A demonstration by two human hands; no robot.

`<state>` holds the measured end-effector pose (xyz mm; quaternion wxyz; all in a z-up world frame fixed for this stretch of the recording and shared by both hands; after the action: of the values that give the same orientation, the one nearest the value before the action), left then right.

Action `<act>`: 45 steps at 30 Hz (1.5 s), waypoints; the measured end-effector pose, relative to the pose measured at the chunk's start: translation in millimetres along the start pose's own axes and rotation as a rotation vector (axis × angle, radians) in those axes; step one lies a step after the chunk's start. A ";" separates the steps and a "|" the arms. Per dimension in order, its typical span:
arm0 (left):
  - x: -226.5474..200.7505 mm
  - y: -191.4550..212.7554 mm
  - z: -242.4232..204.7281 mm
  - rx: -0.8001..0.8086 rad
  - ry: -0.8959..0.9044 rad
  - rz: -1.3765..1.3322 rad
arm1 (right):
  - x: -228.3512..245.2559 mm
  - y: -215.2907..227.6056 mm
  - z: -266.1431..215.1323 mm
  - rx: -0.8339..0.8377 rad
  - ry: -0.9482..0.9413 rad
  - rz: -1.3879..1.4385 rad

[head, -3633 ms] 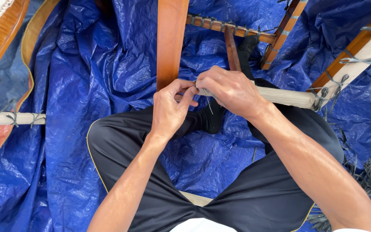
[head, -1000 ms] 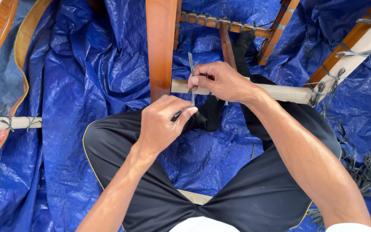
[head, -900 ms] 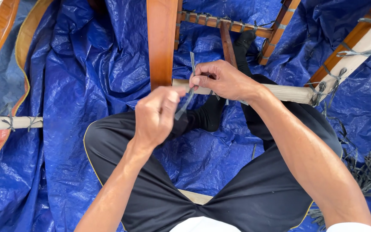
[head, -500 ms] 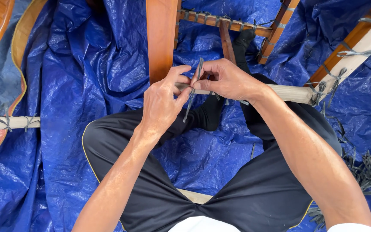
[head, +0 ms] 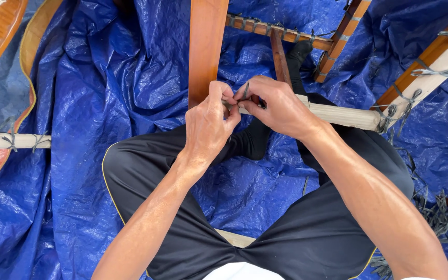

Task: Tying and weaving plastic strips onto a wooden chair frame to create a seat.

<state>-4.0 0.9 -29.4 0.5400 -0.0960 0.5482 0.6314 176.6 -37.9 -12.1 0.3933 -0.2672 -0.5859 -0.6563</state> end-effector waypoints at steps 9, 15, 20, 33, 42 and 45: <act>-5.7 5.1 -0.4 -0.015 0.056 0.002 | -12.8 -17.0 -8.9 -0.094 0.305 -0.458; -8.1 24.4 11.4 -0.019 -0.151 0.080 | -18.4 -20.7 -8.2 -0.180 0.374 -0.453; -2.7 25.6 20.2 0.145 -0.186 0.126 | -17.1 -16.7 -8.0 -0.196 0.422 -0.411; 1.5 21.3 9.1 0.112 -0.167 0.127 | -16.1 -5.5 -2.9 -0.141 0.227 -0.126; 4.2 19.7 2.8 0.117 -0.243 0.131 | -25.8 -5.7 2.4 -0.117 0.017 0.009; 5.5 18.0 1.0 0.118 -0.230 0.139 | -27.0 -5.9 3.4 -0.112 -0.013 0.017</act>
<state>-19.9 8.1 -22.4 0.5587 0.0470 0.5243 0.6409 186.1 -29.1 -36.7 0.3794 -0.2979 -0.5484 -0.6830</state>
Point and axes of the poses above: each hand's wrist, its own z-axis towards the middle knuckle, its own y-axis out of the back of the hand, x = y × z, the point moved 1 cm from there along z, towards the middle knuckle, and after that the axes turned 2 degrees about -x, right-handed, at the moved point
